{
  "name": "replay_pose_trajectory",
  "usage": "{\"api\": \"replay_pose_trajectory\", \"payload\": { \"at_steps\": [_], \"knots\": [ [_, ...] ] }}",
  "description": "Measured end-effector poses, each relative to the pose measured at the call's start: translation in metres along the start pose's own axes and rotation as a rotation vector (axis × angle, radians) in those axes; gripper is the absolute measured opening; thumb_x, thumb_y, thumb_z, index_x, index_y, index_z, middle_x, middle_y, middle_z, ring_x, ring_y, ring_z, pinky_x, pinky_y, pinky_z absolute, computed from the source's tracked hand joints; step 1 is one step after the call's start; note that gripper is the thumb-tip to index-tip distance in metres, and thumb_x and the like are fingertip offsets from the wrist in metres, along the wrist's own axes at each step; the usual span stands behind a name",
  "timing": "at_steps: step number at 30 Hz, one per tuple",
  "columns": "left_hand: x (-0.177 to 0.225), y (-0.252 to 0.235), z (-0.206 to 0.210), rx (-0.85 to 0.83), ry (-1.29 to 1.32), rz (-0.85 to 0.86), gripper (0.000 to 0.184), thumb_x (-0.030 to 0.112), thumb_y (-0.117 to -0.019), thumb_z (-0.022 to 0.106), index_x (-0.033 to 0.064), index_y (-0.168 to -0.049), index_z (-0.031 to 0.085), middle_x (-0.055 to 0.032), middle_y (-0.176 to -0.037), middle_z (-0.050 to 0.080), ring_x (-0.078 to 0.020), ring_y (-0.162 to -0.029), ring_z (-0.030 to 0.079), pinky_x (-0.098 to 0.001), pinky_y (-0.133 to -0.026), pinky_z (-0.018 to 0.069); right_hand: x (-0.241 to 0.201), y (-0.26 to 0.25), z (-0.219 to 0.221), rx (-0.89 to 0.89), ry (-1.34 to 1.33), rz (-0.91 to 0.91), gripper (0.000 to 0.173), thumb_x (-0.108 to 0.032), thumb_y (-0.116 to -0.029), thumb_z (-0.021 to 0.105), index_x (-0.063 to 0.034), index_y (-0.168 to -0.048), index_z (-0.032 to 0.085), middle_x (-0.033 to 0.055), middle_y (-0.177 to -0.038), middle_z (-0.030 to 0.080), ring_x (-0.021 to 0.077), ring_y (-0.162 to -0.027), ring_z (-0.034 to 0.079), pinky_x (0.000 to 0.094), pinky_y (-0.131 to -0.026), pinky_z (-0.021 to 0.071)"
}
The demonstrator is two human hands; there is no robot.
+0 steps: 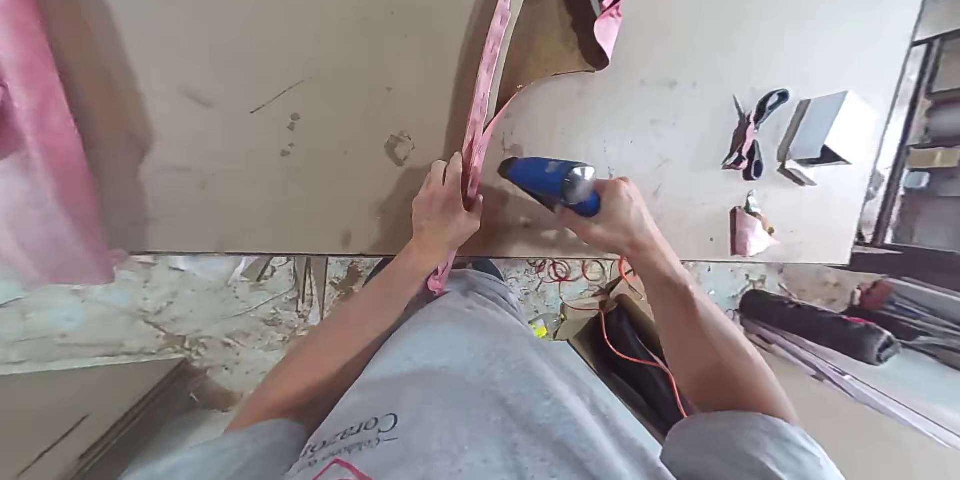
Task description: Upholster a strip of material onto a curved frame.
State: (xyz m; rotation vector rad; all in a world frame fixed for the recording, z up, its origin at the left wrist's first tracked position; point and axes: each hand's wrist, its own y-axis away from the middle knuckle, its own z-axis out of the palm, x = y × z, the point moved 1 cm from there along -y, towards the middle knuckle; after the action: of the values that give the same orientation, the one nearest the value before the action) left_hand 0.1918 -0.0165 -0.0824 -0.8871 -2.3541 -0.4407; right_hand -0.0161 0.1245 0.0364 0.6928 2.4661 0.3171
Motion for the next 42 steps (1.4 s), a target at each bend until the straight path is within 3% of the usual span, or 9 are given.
{"api": "replay_pose_trajectory", "payload": {
  "at_steps": [8,13,16,21,23,26,30,37,42],
  "knots": [
    [0.0,0.001,-0.001,0.012,0.04,-0.049,0.064,0.033,-0.0817,0.075,0.0017,-0.136,0.06,-0.0202,-0.119,0.065,-0.0369,-0.105,0.067,-0.0525,-0.083,0.058,-0.02,-0.032,0.008,-0.103,0.165,-0.064,0.022,-0.039,-0.0793,0.07,-0.0171,-0.084,0.071,0.0024,-0.067,0.064,0.0218,-0.062,0.065,0.0507,-0.054,0.0493],
    [0.006,-0.002,-0.033,-0.13,0.218,-0.213,0.058,0.03,-0.0867,0.073,0.0052,-0.138,0.062,-0.015,-0.119,0.07,-0.0311,-0.102,0.071,-0.0545,-0.087,0.0579,0.024,-0.012,0.0,0.091,0.275,0.299,0.042,-0.041,-0.0908,0.067,-0.0122,-0.121,0.069,0.0189,-0.089,0.072,0.0413,-0.084,0.07,0.0663,-0.071,0.0516],
    [0.005,0.007,-0.049,-0.245,0.641,-0.272,0.034,0.029,-0.0911,0.068,0.0069,-0.117,0.069,-0.0056,-0.088,0.071,-0.0162,-0.076,0.069,-0.0409,-0.072,0.06,0.049,-0.014,0.012,0.115,0.317,0.365,0.055,-0.05,-0.0906,0.065,-0.0104,-0.129,0.065,0.0235,-0.104,0.071,0.0463,-0.097,0.069,0.0704,-0.078,0.0505],
    [0.033,0.05,-0.053,-0.269,1.188,-0.208,0.031,0.015,-0.0956,0.053,-0.0042,-0.117,0.063,-0.0039,-0.084,0.071,-0.0125,-0.065,0.067,-0.0302,-0.06,0.0599,-0.001,-0.045,0.025,0.265,-0.547,0.208,0.069,-0.057,-0.1015,0.052,-0.0115,-0.153,0.045,0.0088,-0.138,0.063,0.0218,-0.12,0.065,0.0467,-0.097,0.0555],
    [0.044,0.058,-0.051,-0.32,1.238,-0.161,0.032,0.015,-0.0941,0.053,-0.0046,-0.118,0.06,-0.0022,-0.081,0.069,-0.0111,-0.063,0.065,-0.0281,-0.057,0.0575,-0.03,-0.076,0.032,0.213,-1.247,0.169,0.062,-0.05,-0.1051,0.048,-0.0134,-0.154,0.038,0.0093,-0.133,0.065,0.0218,-0.111,0.069,0.0428,-0.089,0.06],
    [0.052,0.052,-0.065,-0.319,1.184,-0.055,0.038,0.021,-0.0934,0.058,-0.003,-0.123,0.058,-0.0017,-0.088,0.071,-0.0106,-0.067,0.067,-0.0285,-0.06,0.0596,-0.069,-0.1,0.019,0.273,-1.769,-0.017,0.041,-0.04,-0.1083,0.038,-0.0078,-0.129,0.053,0.0055,-0.085,0.067,0.0158,-0.064,0.066,0.0309,-0.054,0.0584],
    [0.063,0.004,-0.106,-0.103,0.897,0.265,0.05,0.029,-0.1057,0.041,0.0061,-0.151,0.043,-0.0077,-0.143,0.058,-0.0179,-0.112,0.066,-0.0402,-0.092,0.0589,-0.1,-0.101,-0.017,0.216,-1.808,-0.211,0.031,-0.033,-0.1084,0.037,-0.0071,-0.109,0.055,-0.0006,-0.065,0.052,0.0099,-0.05,0.053,0.0245,-0.045,0.0502],
    [0.103,-0.03,-0.146,0.073,0.733,0.388,0.02,0.023,-0.097,0.067,0.0071,-0.11,0.066,-0.0025,-0.102,0.066,-0.0104,-0.091,0.065,-0.0268,-0.075,0.0575,-0.135,-0.078,-0.035,0.166,-1.601,-0.256,0.022,-0.029,-0.1039,0.053,-0.0077,-0.104,0.059,0.0011,-0.073,0.063,0.0088,-0.06,0.061,0.0263,-0.055,0.0555],
    [0.111,-0.036,-0.152,0.122,0.864,0.306,0.035,0.023,-0.096,0.067,0.0057,-0.126,0.063,-0.0047,-0.106,0.07,-0.0144,-0.092,0.068,-0.0322,-0.077,0.0604,-0.133,-0.074,-0.036,0.088,-1.685,-0.388,0.041,-0.043,-0.0966,0.057,-0.0098,-0.12,0.055,-0.0002,-0.072,0.066,0.009,-0.06,0.065,0.0277,-0.055,0.0587]
  ]
}}
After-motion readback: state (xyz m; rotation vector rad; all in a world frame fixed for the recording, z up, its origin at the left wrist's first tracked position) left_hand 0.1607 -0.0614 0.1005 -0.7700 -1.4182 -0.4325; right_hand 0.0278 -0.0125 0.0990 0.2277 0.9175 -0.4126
